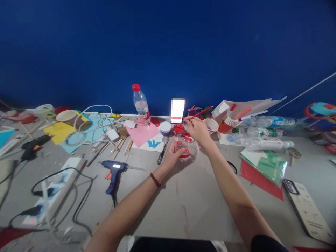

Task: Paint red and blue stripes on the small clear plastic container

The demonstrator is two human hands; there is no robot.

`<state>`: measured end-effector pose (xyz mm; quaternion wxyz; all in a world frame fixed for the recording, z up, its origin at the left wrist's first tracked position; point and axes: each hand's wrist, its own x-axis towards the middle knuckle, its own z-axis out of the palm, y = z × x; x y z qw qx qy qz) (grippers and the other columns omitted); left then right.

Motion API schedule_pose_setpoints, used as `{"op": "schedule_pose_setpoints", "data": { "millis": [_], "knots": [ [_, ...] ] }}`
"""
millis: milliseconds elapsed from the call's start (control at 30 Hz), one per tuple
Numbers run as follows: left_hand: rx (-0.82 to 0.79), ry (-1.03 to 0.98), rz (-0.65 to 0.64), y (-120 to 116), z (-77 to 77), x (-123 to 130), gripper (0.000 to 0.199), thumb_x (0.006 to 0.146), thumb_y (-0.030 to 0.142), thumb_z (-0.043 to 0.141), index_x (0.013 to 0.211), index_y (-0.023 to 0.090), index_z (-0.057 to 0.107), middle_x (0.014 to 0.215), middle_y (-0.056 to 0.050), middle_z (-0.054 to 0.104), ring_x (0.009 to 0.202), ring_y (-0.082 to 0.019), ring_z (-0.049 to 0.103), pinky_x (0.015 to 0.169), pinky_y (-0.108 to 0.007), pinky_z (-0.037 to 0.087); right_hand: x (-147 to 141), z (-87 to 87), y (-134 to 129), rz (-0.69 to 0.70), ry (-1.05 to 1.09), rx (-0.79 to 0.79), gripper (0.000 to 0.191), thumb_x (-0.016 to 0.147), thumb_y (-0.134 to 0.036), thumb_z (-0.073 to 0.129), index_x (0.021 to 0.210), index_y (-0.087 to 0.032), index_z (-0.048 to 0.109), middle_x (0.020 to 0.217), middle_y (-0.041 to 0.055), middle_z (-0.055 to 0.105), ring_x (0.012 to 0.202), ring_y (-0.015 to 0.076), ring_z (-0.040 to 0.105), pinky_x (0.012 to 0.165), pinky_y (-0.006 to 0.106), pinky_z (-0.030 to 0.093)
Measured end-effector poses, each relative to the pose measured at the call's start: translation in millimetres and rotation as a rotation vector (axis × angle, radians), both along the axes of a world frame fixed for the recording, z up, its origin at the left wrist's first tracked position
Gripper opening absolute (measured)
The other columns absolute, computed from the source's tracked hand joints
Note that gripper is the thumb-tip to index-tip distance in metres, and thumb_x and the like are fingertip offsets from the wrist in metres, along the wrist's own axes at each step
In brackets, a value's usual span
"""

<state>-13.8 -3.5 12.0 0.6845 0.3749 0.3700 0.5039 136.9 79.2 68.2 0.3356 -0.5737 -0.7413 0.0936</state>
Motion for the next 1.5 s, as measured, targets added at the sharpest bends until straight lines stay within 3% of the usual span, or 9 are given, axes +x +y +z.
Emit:
{"op": "schedule_pose_setpoints", "data": {
  "millis": [267, 400, 567, 767, 1000, 1333, 1500],
  "knots": [
    [0.007, -0.008, 0.005, 1, -3.6, -1, 0.03, 0.071, 0.032, 0.082, 0.091, 0.021, 0.063, 0.09, -0.004, 0.07, 0.082, -0.02, 0.068, 0.082, -0.037, 0.052, 2, 8.1, -3, -0.03, -0.099, -0.039, 0.032, 0.097, -0.03, 0.042, 0.086, -0.02, 0.07, 0.095, 0.0136, 0.072, 0.097, 0.0298, 0.066, 0.078, 0.041, 0.052],
    [0.009, -0.008, 0.01, 1, -4.4, 0, 0.031, 0.07, 0.034, 0.083, 0.091, 0.021, 0.063, 0.092, -0.005, 0.069, 0.085, -0.021, 0.067, 0.085, -0.039, 0.052, 5, 18.2, -7, -0.029, -0.035, -0.044, 0.029, 0.097, -0.03, 0.043, 0.086, -0.02, 0.067, 0.09, 0.0133, 0.073, 0.089, 0.0295, 0.069, 0.08, 0.043, 0.052],
    [-0.047, -0.01, -0.018, 3, -10.5, -2, 0.033, 0.072, 0.039, 0.08, 0.093, 0.021, 0.063, 0.093, -0.006, 0.068, 0.084, -0.022, 0.067, 0.08, -0.038, 0.053, 11, 29.3, -12, -0.058, 0.339, -0.034, 0.024, 0.096, -0.038, 0.049, 0.085, -0.022, 0.064, 0.079, 0.0061, 0.074, 0.075, 0.0229, 0.072, 0.073, 0.038, 0.057],
    [-0.05, -0.016, -0.002, 6, -8.6, -4, 0.033, 0.07, 0.042, 0.083, 0.088, 0.021, 0.064, 0.091, -0.006, 0.065, 0.085, -0.021, 0.065, 0.079, -0.038, 0.055, 21, 29.8, -13, -0.116, 0.766, -0.047, 0.033, 0.077, -0.051, 0.076, 0.082, -0.022, 0.061, 0.063, -0.0004, 0.069, 0.048, 0.0139, 0.063, 0.043, 0.025, 0.049],
    [-0.053, -0.035, 0.018, 6, -5.9, -5, 0.031, 0.069, 0.04, 0.084, 0.085, 0.021, 0.067, 0.088, -0.006, 0.067, 0.082, -0.02, 0.065, 0.078, -0.036, 0.053, 31, 32.9, -24, -0.041, 1.016, -0.135, 0.049, 0.061, -0.056, 0.087, 0.081, -0.022, 0.059, 0.06, -0.0011, 0.069, 0.056, 0.0181, 0.071, 0.045, 0.025, 0.056],
    [-0.058, -0.085, 0.04, 8, -7.4, -4, 0.03, 0.068, 0.037, 0.084, 0.087, 0.022, 0.066, 0.087, -0.004, 0.069, 0.081, -0.019, 0.065, 0.077, -0.035, 0.054, 39, 15.5, -56, 0.042, 1.0, -0.11, 0.042, 0.073, -0.055, 0.082, 0.085, -0.022, 0.058, 0.071, 0.0008, 0.071, 0.07, 0.02, 0.074, 0.054, 0.029, 0.059],
    [-0.066, -0.086, 0.069, 7, -4.8, -4, 0.03, 0.067, 0.036, 0.084, 0.085, 0.023, 0.065, 0.087, -0.003, 0.068, 0.082, -0.019, 0.064, 0.077, -0.035, 0.053, 35, 22.8, -74, 0.064, 0.83, -0.039, 0.038, 0.078, -0.057, 0.077, 0.083, -0.022, 0.061, 0.074, 0.0027, 0.071, 0.066, 0.0193, 0.072, 0.057, 0.033, 0.06]
  ]
}}
